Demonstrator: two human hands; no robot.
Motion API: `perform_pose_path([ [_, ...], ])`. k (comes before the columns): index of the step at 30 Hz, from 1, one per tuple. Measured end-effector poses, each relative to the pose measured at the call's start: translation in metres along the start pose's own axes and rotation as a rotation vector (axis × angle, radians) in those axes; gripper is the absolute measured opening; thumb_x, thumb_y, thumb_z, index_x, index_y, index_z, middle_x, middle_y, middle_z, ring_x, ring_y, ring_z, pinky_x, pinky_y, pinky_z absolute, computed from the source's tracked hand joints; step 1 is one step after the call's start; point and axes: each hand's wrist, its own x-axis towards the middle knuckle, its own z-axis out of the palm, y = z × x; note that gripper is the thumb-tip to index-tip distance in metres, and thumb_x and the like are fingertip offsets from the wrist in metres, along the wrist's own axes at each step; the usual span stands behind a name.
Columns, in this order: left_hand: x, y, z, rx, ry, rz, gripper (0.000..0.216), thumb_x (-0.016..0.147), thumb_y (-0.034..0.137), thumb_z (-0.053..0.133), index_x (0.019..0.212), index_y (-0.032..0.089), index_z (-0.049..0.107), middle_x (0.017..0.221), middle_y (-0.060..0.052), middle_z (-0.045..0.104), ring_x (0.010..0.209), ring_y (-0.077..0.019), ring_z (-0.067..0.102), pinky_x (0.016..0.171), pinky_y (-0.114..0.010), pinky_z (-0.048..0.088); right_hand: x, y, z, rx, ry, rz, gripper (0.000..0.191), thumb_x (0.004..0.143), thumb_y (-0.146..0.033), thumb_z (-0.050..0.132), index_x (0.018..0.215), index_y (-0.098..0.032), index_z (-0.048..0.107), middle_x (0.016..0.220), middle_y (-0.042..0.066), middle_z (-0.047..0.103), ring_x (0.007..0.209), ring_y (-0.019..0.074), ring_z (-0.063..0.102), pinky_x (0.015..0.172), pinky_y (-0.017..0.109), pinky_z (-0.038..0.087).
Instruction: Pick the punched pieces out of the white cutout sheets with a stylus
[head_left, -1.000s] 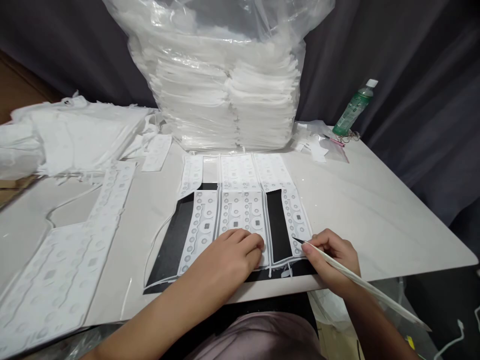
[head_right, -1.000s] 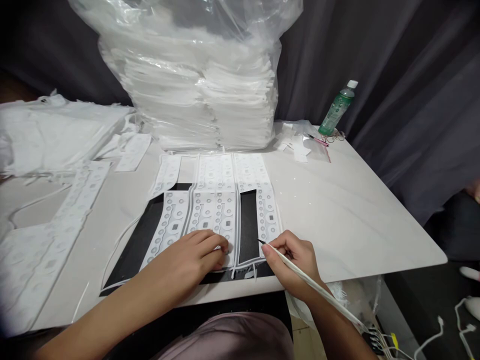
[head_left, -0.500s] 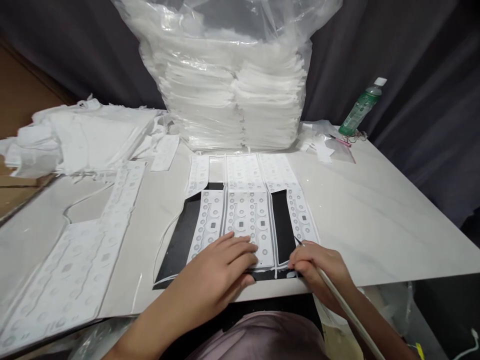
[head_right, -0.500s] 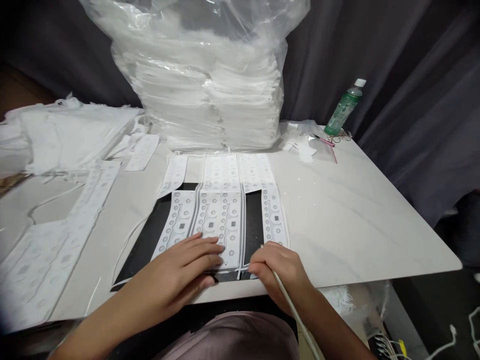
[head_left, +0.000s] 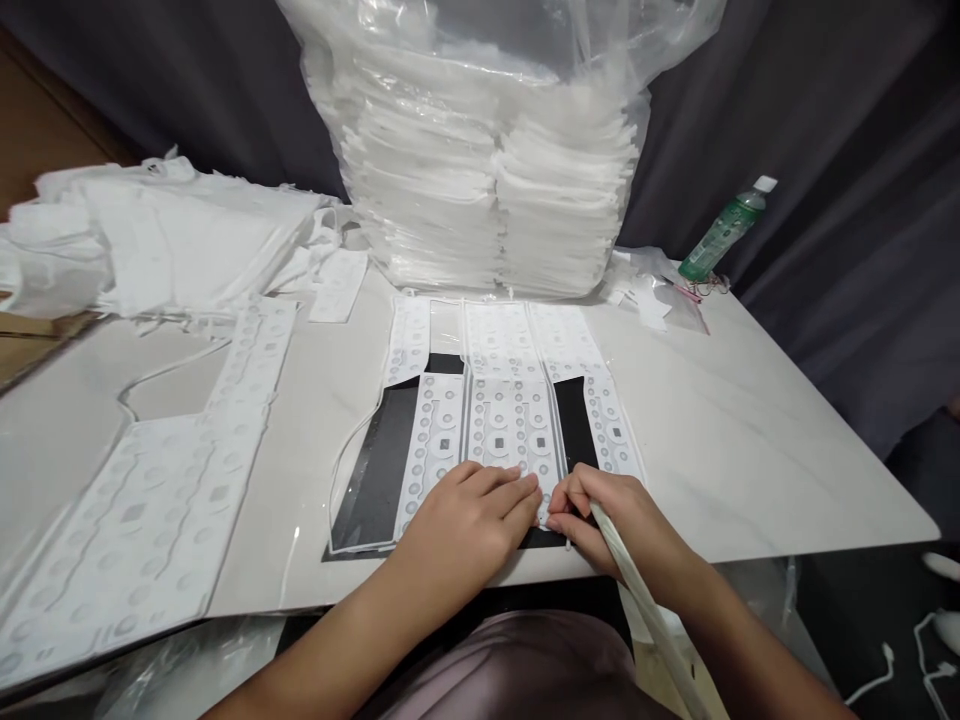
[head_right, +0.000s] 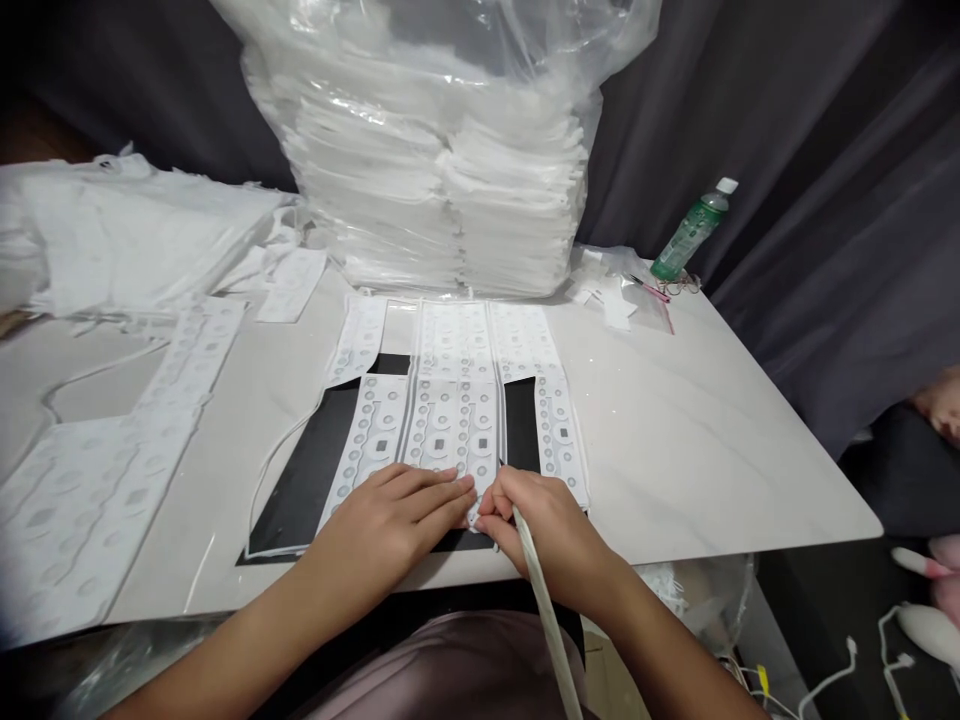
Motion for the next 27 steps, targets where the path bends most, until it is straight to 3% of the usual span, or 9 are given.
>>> perform_pose_path([
  [6,-0.001,0.002,-0.001,0.025,-0.007,-0.036,0.021,0.092,0.007,0.043,0.093,0.015,0.062,0.088,-0.004,0.069,0.082,-0.0194,0.063,0.067,-0.031,0.045,-0.004,0.001,0.005,-0.014,0.043,-0.068,0.036,0.077,-0.013,0.066,0.071,-0.023,0.032,0.081,-0.003,0.064,0.068,0.0106,0.055,0.063,0.021,0.040],
  [12,-0.001,0.001,-0.001,-0.012,0.026,-0.047,0.019,0.095,0.012,0.041,0.090,0.014,0.059,0.082,-0.004,0.066,0.077,-0.0190,0.061,0.066,-0.032,0.044,-0.005,0.009,0.017,-0.011,0.231,-0.190,0.035,0.080,-0.012,0.063,0.070,-0.023,0.031,0.079,-0.003,0.062,0.071,0.0107,0.058,0.065,0.021,0.042],
  [20,-0.001,0.002,0.000,0.064,0.004,-0.019,0.019,0.091,0.008,0.042,0.084,0.016,0.058,0.074,-0.003,0.061,0.073,-0.0187,0.057,0.066,-0.032,0.042,-0.005,0.003,0.011,0.126,0.110,-0.096,0.034,0.080,-0.014,0.063,0.071,-0.023,0.032,0.081,-0.003,0.063,0.069,0.0094,0.056,0.066,0.020,0.042],
  [27,-0.001,0.003,-0.001,0.051,0.005,-0.011,0.020,0.093,0.009,0.042,0.082,0.016,0.057,0.073,-0.002,0.059,0.071,-0.0178,0.055,0.066,-0.032,0.040,-0.001,-0.002,0.008,0.045,0.085,-0.075,0.032,0.082,-0.012,0.057,0.070,-0.023,0.029,0.077,-0.003,0.061,0.066,0.0093,0.053,0.062,0.020,0.040],
])
